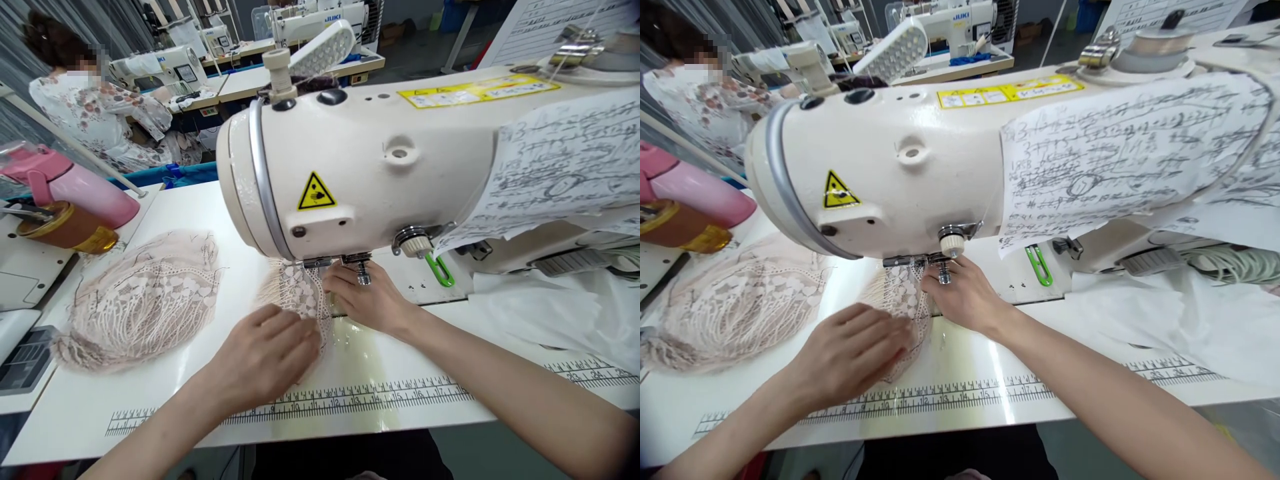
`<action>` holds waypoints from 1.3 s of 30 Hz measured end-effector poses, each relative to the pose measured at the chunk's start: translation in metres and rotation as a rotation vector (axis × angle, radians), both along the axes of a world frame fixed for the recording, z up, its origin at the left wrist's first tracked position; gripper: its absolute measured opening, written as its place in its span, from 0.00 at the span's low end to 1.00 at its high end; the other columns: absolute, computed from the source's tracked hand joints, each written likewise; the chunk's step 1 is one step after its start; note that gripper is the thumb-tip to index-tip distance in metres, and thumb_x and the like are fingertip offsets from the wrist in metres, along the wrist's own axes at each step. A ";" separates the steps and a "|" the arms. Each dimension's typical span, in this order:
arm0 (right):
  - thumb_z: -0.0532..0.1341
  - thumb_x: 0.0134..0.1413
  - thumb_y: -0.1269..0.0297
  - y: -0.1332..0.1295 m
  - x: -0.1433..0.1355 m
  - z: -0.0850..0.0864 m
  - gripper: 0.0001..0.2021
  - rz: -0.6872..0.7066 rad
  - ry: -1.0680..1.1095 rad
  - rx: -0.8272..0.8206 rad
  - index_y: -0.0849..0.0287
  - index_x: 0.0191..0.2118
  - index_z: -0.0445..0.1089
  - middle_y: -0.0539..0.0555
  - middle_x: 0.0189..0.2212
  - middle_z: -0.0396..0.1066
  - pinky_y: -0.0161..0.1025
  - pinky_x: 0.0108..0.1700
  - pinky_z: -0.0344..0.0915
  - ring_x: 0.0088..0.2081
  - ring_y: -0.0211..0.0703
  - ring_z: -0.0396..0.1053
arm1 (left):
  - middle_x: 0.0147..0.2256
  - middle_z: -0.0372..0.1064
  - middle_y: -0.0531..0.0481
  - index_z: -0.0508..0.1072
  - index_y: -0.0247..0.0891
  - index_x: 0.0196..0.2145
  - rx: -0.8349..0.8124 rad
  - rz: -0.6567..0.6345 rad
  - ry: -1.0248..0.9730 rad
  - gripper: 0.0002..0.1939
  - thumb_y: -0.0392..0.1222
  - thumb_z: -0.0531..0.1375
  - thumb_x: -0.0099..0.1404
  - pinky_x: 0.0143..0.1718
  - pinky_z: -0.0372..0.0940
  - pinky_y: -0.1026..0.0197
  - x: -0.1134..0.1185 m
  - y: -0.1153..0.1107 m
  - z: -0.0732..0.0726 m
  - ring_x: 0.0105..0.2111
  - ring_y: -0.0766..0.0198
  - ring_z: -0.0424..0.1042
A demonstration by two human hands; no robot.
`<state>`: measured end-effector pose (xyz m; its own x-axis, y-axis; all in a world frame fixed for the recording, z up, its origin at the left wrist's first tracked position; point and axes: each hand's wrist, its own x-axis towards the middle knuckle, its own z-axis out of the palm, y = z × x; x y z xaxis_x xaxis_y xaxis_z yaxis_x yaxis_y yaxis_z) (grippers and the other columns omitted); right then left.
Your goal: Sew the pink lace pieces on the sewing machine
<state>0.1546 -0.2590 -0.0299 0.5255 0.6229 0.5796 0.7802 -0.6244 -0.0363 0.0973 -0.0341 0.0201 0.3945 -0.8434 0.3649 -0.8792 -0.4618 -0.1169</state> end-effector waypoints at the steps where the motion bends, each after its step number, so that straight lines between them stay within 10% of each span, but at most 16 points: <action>1: 0.50 0.52 0.81 0.000 0.000 -0.001 0.14 0.041 -0.004 0.005 0.58 0.32 0.68 0.49 0.31 0.72 0.36 0.37 0.58 0.32 0.37 0.63 | 0.42 0.75 0.47 0.75 0.35 0.39 0.063 -0.087 -0.030 0.06 0.36 0.58 0.67 0.37 0.67 0.57 -0.007 0.004 0.003 0.38 0.60 0.72; 4: 0.49 0.48 0.84 0.002 0.000 -0.006 0.15 0.162 0.019 0.000 0.58 0.29 0.67 0.47 0.29 0.71 0.35 0.35 0.57 0.33 0.35 0.63 | 0.46 0.73 0.44 0.75 0.35 0.41 0.262 -0.182 -0.144 0.09 0.38 0.56 0.68 0.37 0.65 0.57 -0.030 0.016 0.001 0.43 0.56 0.69; 10: 0.49 0.50 0.82 0.002 -0.004 -0.009 0.15 0.230 0.120 0.011 0.58 0.31 0.68 0.48 0.30 0.71 0.35 0.31 0.54 0.36 0.36 0.64 | 0.44 0.73 0.41 0.73 0.31 0.43 0.193 0.073 -0.125 0.14 0.28 0.49 0.67 0.37 0.66 0.56 -0.057 0.021 -0.019 0.42 0.55 0.71; 18: 0.54 0.53 0.67 0.004 -0.005 -0.001 0.06 0.291 0.202 0.037 0.59 0.36 0.66 0.49 0.29 0.69 0.38 0.36 0.59 0.36 0.40 0.64 | 0.36 0.73 0.50 0.65 0.40 0.41 -0.260 0.565 0.720 0.07 0.41 0.49 0.73 0.24 0.67 0.67 -0.028 0.025 0.021 0.31 0.65 0.75; 27: 0.52 0.55 0.72 0.005 -0.006 -0.002 0.06 0.248 0.185 0.044 0.59 0.33 0.65 0.49 0.28 0.69 0.37 0.34 0.59 0.36 0.39 0.65 | 0.38 0.74 0.49 0.67 0.40 0.47 -0.095 0.464 0.526 0.11 0.35 0.49 0.70 0.26 0.66 0.66 -0.015 0.024 0.008 0.31 0.64 0.75; 33: 0.58 0.55 0.47 0.011 -0.010 0.003 0.21 0.266 0.188 0.052 0.61 0.43 0.65 0.53 0.34 0.71 0.42 0.38 0.62 0.39 0.45 0.67 | 0.24 0.71 0.54 0.73 0.36 0.35 -0.189 0.346 0.179 0.08 0.37 0.54 0.70 0.21 0.60 0.67 -0.010 0.009 0.011 0.21 0.69 0.70; 39: 0.53 0.53 0.75 0.014 -0.010 -0.002 0.09 0.178 0.046 0.043 0.57 0.34 0.68 0.51 0.34 0.72 0.40 0.38 0.61 0.39 0.42 0.65 | 0.19 0.67 0.56 0.72 0.33 0.33 -0.097 0.185 -0.082 0.03 0.33 0.60 0.66 0.18 0.59 0.65 -0.011 0.003 0.012 0.17 0.70 0.67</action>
